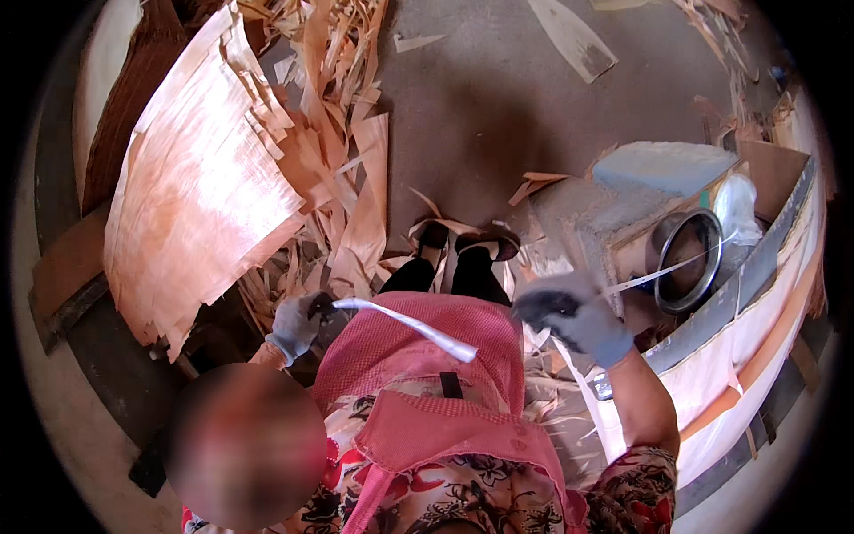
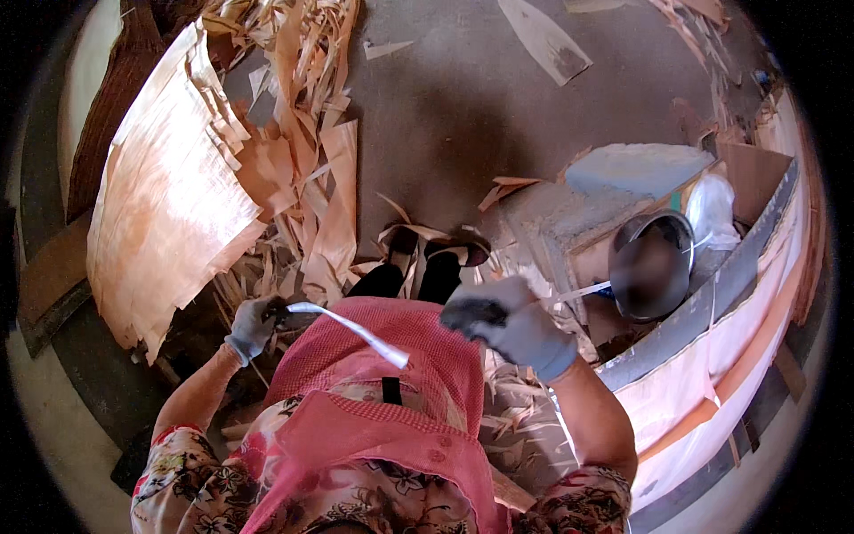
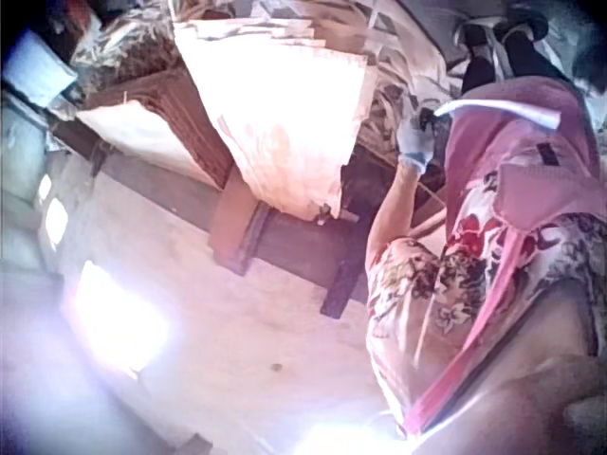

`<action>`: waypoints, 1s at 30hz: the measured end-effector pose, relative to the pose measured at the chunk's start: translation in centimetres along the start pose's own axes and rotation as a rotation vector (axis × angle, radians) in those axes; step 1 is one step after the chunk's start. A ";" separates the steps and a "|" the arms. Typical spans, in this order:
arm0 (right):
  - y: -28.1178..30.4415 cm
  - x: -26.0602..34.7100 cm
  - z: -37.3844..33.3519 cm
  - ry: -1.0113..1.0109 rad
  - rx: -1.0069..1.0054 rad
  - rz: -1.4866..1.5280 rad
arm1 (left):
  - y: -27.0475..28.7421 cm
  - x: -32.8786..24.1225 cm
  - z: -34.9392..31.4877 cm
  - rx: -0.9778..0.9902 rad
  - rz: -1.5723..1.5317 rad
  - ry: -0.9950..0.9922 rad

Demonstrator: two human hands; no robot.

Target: The person applies wood veneer patches to a large plywood sheet by hand and using a utility knife. They measure a gap with a white strip, cut a piece of veneer to size, apply adhesive, and press the patch into place.

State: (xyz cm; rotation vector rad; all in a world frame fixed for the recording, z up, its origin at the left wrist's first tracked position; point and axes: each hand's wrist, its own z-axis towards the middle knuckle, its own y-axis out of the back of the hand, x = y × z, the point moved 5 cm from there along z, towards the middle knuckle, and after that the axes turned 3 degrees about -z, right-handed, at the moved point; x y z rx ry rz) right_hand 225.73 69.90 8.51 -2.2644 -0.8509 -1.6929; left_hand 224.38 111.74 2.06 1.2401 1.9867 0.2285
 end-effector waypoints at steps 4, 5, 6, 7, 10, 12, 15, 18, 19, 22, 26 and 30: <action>2.9 -2.8 1.0 -0.255 -0.352 -0.032 | -1.7 4.3 0.6 -0.129 -0.795 0.323; 1.5 -4.1 0.9 -0.387 -0.324 -0.013 | -2.3 4.0 1.3 -0.154 -1.037 0.361; -0.9 -6.0 0.6 -0.518 -0.294 0.007 | -3.0 3.1 2.5 -0.151 -1.062 0.269; -2.6 -5.7 1.0 -0.538 -0.240 0.008 | -3.2 -1.1 3.5 -0.134 -1.102 0.302; -8.2 -5.0 2.9 -0.318 -0.160 0.312 | -5.4 -7.7 5.1 0.067 -1.083 0.128; -10.8 -7.1 4.1 -0.291 -0.175 0.926 | -7.2 -11.0 4.4 0.165 -0.977 -0.039; -10.1 -7.9 4.9 -0.327 -0.275 1.243 | -9.6 -13.0 3.7 0.298 -0.989 -0.128; -7.0 -7.0 4.7 -0.282 -0.389 1.276 | -9.6 -13.0 3.8 0.397 -0.637 -0.062; -5.9 -5.8 4.5 -0.255 -0.397 1.315 | -9.9 -12.4 4.1 0.383 -0.770 -0.046; -3.7 -3.6 3.4 -0.127 -0.540 1.132 | -11.2 -11.1 5.9 0.431 -1.082 -0.001; -3.3 -3.7 1.6 -0.186 -0.454 1.111 | -11.2 -9.2 7.9 0.453 -1.274 0.232; -2.6 -4.3 -0.3 -0.135 -0.561 1.029 | -7.7 -10.6 11.0 0.288 -1.205 0.028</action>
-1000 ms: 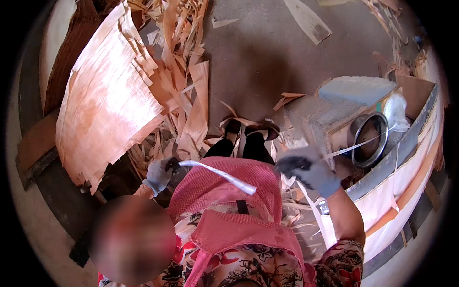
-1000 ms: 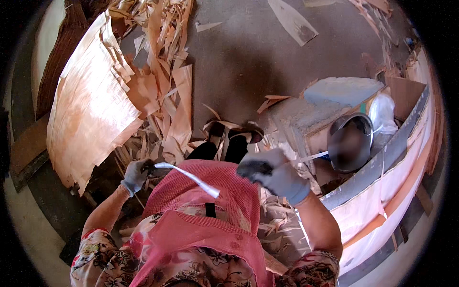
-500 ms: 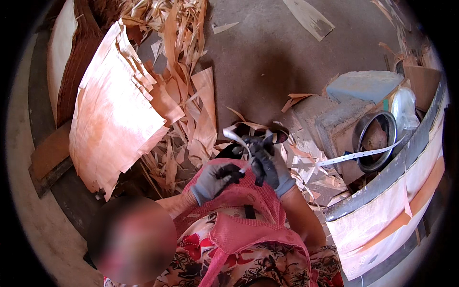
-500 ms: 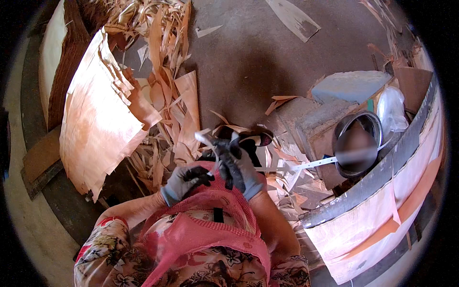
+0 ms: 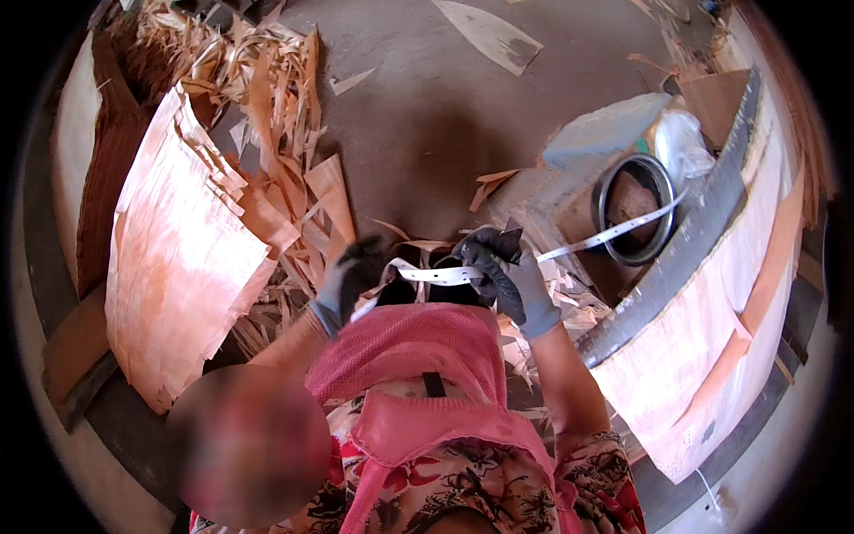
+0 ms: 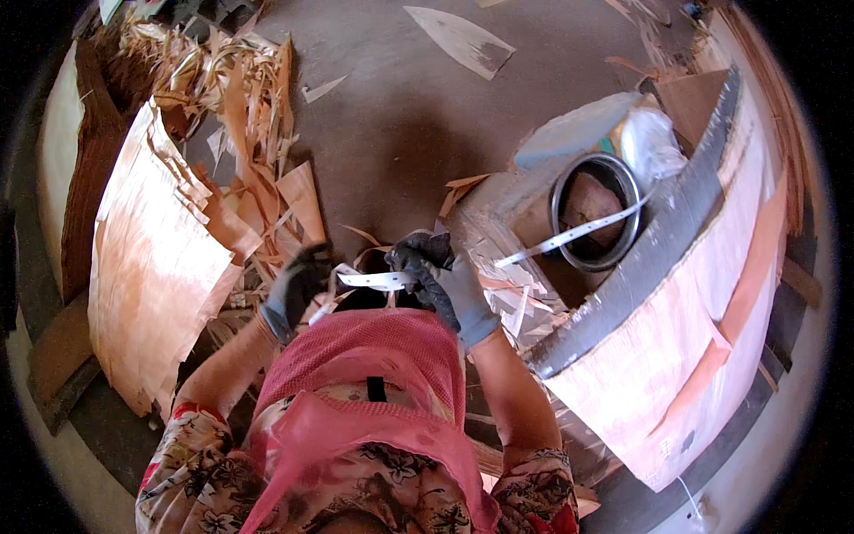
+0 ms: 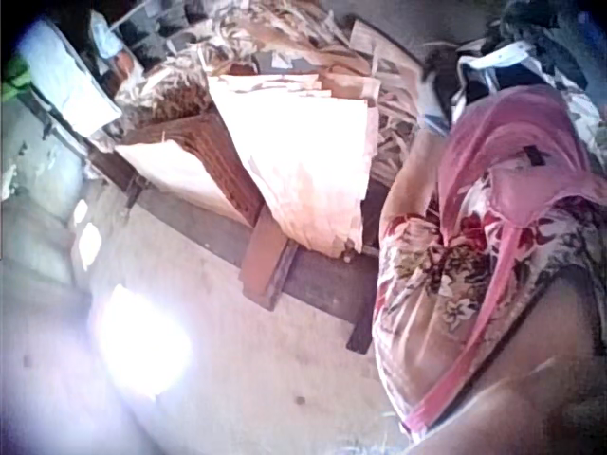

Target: The person applies wood veneer patches to a large plywood sheet by hand and using a utility knife. They measure a gap with a white strip, cut a piece of veneer to size, apply adhesive, and press the patch into place.

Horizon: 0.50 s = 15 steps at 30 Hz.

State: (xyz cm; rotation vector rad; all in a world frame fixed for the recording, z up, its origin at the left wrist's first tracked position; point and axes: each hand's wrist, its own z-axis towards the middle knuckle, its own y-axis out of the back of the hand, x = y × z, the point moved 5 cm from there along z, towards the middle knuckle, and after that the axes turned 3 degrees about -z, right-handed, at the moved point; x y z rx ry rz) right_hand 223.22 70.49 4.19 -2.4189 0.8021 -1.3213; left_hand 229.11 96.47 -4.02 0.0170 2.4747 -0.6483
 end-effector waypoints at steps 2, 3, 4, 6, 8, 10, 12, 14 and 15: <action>0.7 1.0 -1.1 0.099 -0.034 -0.126 | 1.4 -2.4 1.6 -0.005 0.078 -0.144; 1.0 1.6 -1.6 0.156 -0.059 -0.189 | 0.5 -3.8 1.6 -0.011 0.199 -0.171; 0.4 2.6 -2.2 0.157 -0.040 -0.177 | -1.4 -4.5 1.0 0.077 0.194 -0.073; 1.0 3.3 -3.4 0.129 -0.033 -0.218 | -6.0 -4.6 -0.3 0.282 0.228 0.071; 1.4 3.6 -4.5 0.111 -0.087 -0.237 | -10.7 -4.3 -2.1 0.499 0.289 0.181; 1.7 4.5 -5.8 0.224 -0.103 -0.378 | -12.9 -5.0 -3.6 0.523 0.364 0.176; 2.2 5.1 -7.2 0.266 -0.167 -0.525 | -14.2 -5.9 -4.9 0.565 0.406 0.115; 2.1 5.9 -8.7 0.287 -0.208 -0.613 | -14.6 -6.4 -5.6 0.572 0.456 0.020; 2.1 6.1 -9.5 0.296 -0.232 -0.653 | -14.8 -6.4 -5.7 0.579 0.513 -0.023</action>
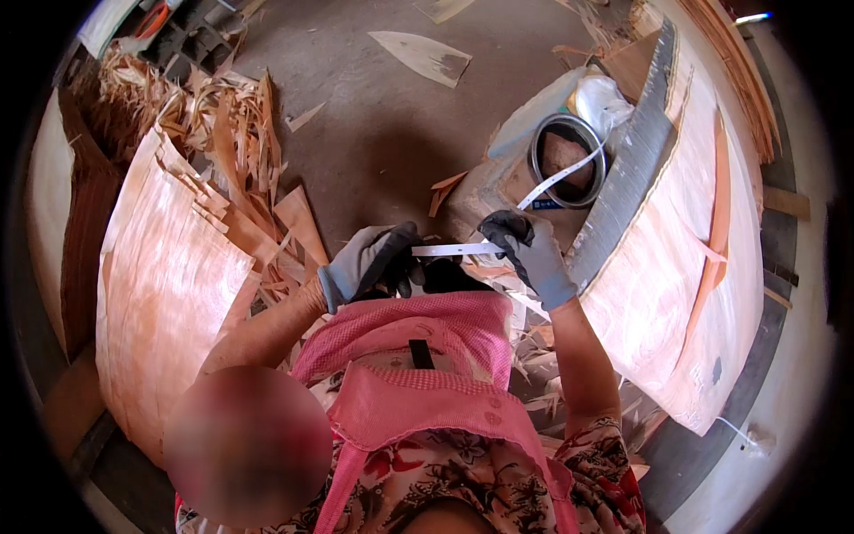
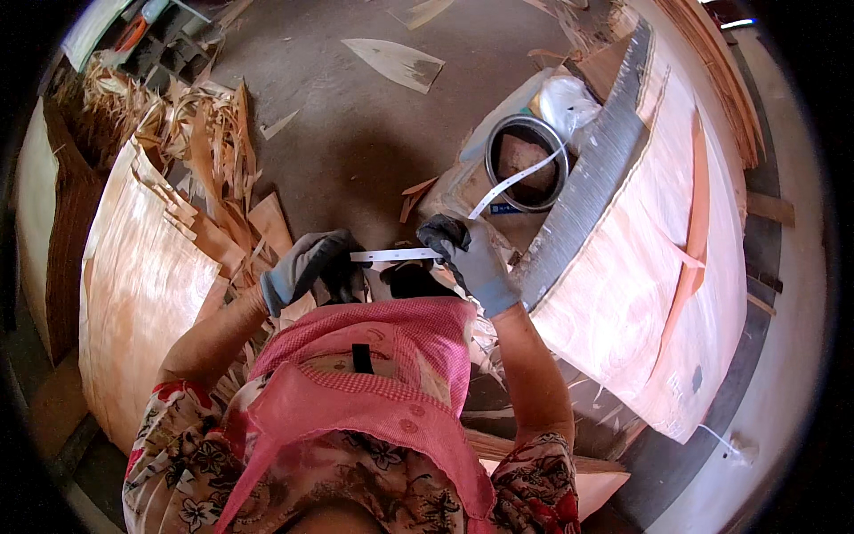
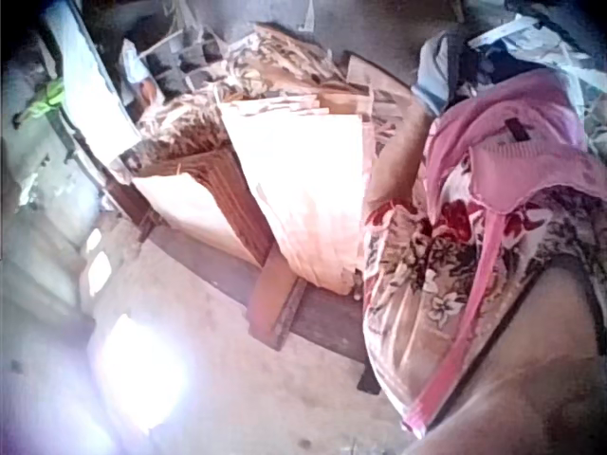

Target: The person applies wood veneer patches to a large plywood sheet by hand and using a utility knife. They measure a gap with a white strip, cut a piece of veneer to size, apply adhesive, and press the patch into place.

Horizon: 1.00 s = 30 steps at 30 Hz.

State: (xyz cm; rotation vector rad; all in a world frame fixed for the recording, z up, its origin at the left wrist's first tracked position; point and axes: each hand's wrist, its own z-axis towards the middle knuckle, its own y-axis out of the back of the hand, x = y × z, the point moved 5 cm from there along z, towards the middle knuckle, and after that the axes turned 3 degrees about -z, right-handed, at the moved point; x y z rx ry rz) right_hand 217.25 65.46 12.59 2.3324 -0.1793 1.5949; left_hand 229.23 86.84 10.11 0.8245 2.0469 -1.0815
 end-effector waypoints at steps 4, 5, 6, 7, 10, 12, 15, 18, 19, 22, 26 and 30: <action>0.5 0.4 -1.5 0.002 -0.027 -0.076 | -0.6 -0.4 0.2 -0.009 0.143 -0.016; 0.5 -0.2 -1.9 0.003 -0.028 -0.097 | -0.8 -0.4 0.3 -0.011 0.150 0.002; 0.9 -1.2 -2.4 0.004 -0.039 -0.121 | -1.2 -0.3 0.5 -0.004 0.211 -0.024; 1.6 -1.4 -2.4 0.020 -0.063 -0.153 | -1.3 -0.3 0.7 0.012 0.280 -0.069; 1.4 -2.1 -2.5 0.190 -0.047 -0.301 | -3.0 -0.9 1.0 -0.004 0.400 -0.059; 1.8 -1.1 -4.1 -0.149 0.181 -0.494 | -4.1 -1.7 1.1 0.052 0.472 0.035; 4.4 -4.4 -6.6 -0.198 0.423 -0.587 | -5.9 -2.5 2.5 0.195 0.625 -0.098; 11.0 -0.7 -9.6 -0.442 0.376 -0.633 | -7.8 -4.3 5.7 0.098 0.746 -0.269; 14.4 1.5 -9.8 -0.717 0.221 -0.644 | -7.4 -4.9 7.3 -0.015 0.829 -0.438; 28.7 3.5 -12.4 -0.181 -0.557 -1.382 | -7.7 -4.3 16.1 -0.158 0.690 -0.413; 28.6 11.3 -11.7 0.336 -1.061 -1.722 | -9.3 -5.3 24.3 -0.271 0.663 -0.122; 27.6 0.2 -5.6 -0.126 -0.892 -1.082 | -10.8 -5.6 29.4 -0.401 1.120 -0.072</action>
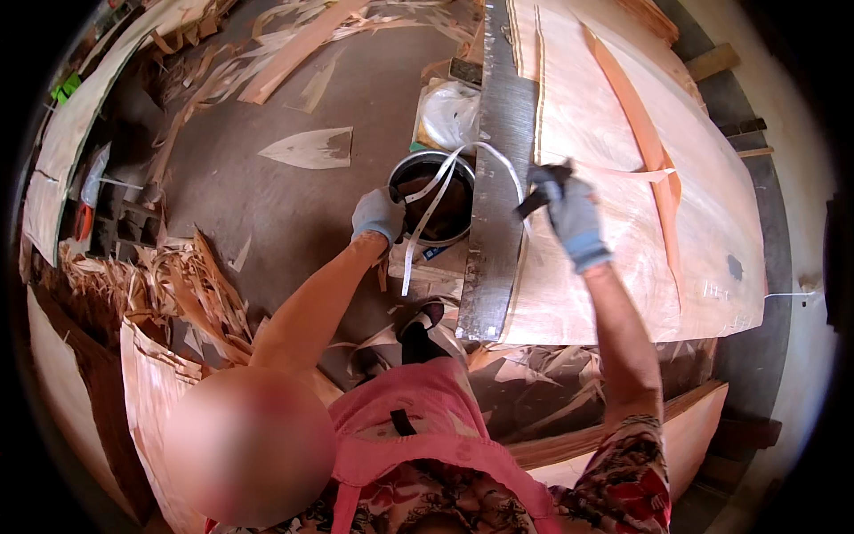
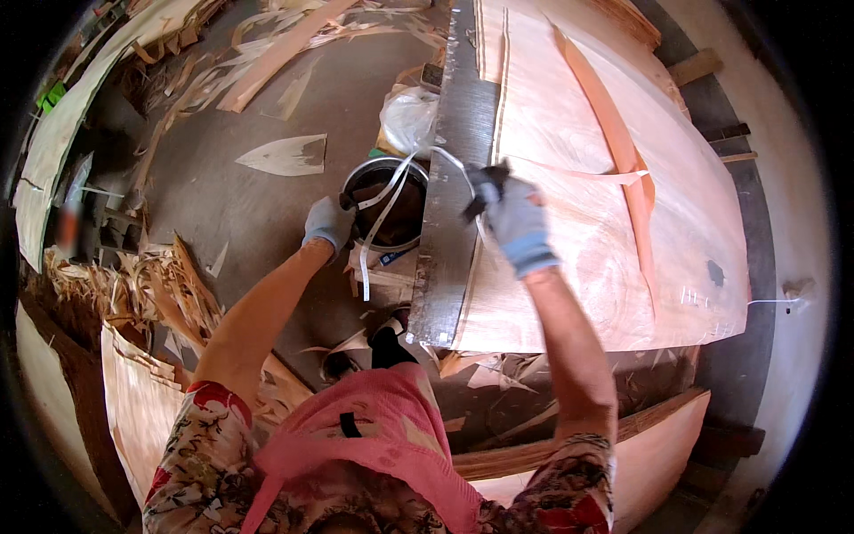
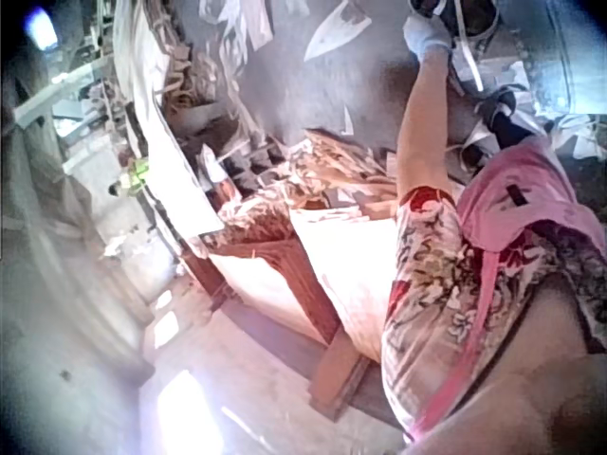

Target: The person applies wood veneer patches to a large plywood sheet by hand and using a utility knife. They measure a gap with a white strip, cut a piece of veneer to size, apply adhesive, and press the patch into place.

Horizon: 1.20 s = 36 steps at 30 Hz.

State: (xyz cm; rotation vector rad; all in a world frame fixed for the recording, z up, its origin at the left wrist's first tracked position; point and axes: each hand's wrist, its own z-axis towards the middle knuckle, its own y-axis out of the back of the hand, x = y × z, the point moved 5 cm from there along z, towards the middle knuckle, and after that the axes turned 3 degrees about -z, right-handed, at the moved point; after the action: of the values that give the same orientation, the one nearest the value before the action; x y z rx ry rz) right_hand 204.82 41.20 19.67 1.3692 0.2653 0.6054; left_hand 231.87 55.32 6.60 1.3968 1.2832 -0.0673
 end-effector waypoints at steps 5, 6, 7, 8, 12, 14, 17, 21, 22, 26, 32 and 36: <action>-10.9 7.2 -0.7 -0.337 0.381 1.344 | -0.9 -0.6 0.7 0.008 0.239 0.057; -14.4 5.9 -0.1 -0.214 0.258 1.117 | -1.4 -1.4 0.7 0.025 0.246 0.068; -17.5 4.2 0.5 -0.127 0.118 0.864 | -2.0 -2.6 0.8 0.043 0.246 0.070; -17.7 6.7 0.7 -0.035 0.050 0.627 | -1.6 -2.0 1.0 0.037 0.264 0.069; -17.3 11.3 0.9 0.039 0.254 0.255 | -0.8 -0.9 1.1 0.017 0.285 0.051; -15.5 11.9 1.0 0.017 0.172 0.647 | -0.4 -0.5 0.2 0.023 0.200 0.057; -17.7 11.5 1.0 -0.025 0.159 0.367 | 1.4 3.6 -2.2 -0.029 -0.015 -0.053; -19.5 9.3 0.5 -0.094 0.269 0.403 | 7.1 11.6 -10.3 -0.053 -0.426 0.275; -19.0 10.6 0.9 -0.091 0.289 0.356 | 9.2 18.1 -11.6 -0.170 -0.456 0.197; -18.4 10.9 0.9 -0.147 0.209 0.439 | 18.9 38.2 -23.9 -0.368 -0.377 0.310; -14.4 13.8 -1.2 0.135 -0.258 0.473 | 18.6 41.0 -37.1 -0.250 -0.436 0.804; -10.2 20.2 -8.0 0.316 0.318 1.084 | 9.0 28.9 -32.5 0.225 -0.709 0.617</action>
State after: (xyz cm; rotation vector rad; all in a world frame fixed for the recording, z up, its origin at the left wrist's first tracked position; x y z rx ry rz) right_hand 219.88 58.09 11.59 1.6717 -0.1755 1.7432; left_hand 229.77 99.54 3.49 1.1105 2.3087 -0.2847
